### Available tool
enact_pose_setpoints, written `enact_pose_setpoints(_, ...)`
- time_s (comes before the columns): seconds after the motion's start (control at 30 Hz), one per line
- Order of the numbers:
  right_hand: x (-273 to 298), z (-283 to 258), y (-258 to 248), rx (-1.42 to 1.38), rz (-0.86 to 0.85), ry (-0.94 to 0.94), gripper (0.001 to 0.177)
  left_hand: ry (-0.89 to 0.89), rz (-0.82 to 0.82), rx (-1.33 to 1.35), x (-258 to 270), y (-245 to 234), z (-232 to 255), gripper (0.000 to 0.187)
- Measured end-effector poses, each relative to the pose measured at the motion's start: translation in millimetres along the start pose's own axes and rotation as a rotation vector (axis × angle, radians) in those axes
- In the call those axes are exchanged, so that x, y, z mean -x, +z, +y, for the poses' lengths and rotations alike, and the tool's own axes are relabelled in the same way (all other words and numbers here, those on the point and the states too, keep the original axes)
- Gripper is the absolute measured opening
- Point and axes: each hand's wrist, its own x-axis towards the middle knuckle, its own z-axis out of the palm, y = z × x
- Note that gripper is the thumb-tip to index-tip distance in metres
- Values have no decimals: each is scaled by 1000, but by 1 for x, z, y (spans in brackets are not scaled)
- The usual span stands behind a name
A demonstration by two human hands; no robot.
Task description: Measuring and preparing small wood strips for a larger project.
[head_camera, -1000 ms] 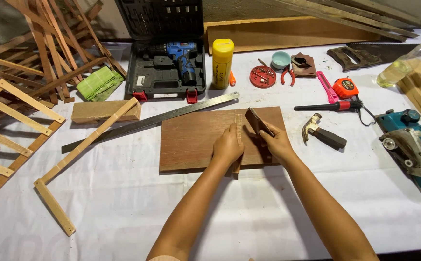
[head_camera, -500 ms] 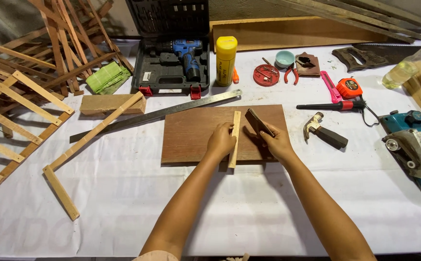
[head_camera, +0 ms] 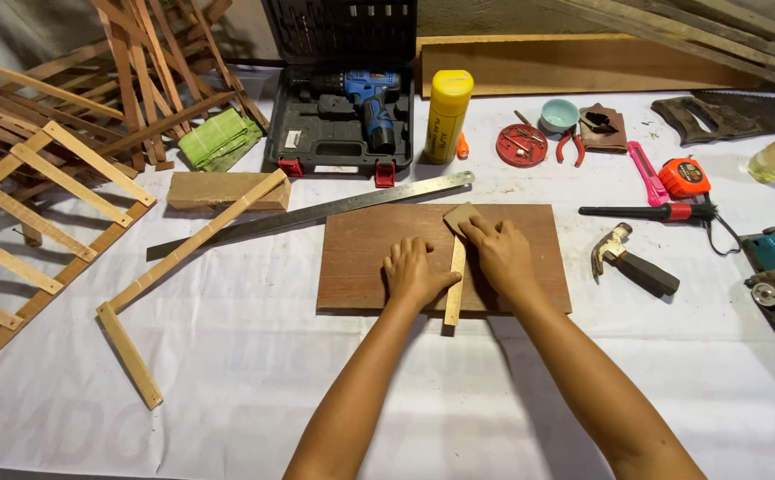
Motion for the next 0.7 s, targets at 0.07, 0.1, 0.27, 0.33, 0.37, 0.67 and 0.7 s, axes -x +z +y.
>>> enact_pose_setpoints(0.07, -11, 4, 6, 5, -24, -15, 45, -18, -36, 6, -1, -4, 0, 80)
enact_pose_setpoints(0.1, -14, 8, 8, 17, -47, -20, 45, -25, -78, 14, -1, -4, 2, 81)
enact_pose_setpoints(0.27, 7, -19, -15, 61, -144, -42, 50, 11, -44, 32, -2, -6, -2, 80)
enact_pose_setpoints(0.33, 24, -30, -21, 78, -174, -61, 51, 4, -74, 41, -1, -3, -3, 81)
enact_pose_setpoints(0.37, 31, -34, -23, 45, -166, -65, 52, 1, -72, 27, -2, -1, -4, 79)
enact_pose_setpoints(0.67, 40, -43, -38, -223, -144, 114, 56, 127, -11, 19, 2, -4, -1, 89)
enact_pose_setpoints(0.7, 44, -41, -35, -256, -145, 153, 55, 179, 0, 13, 5, -6, 3, 91)
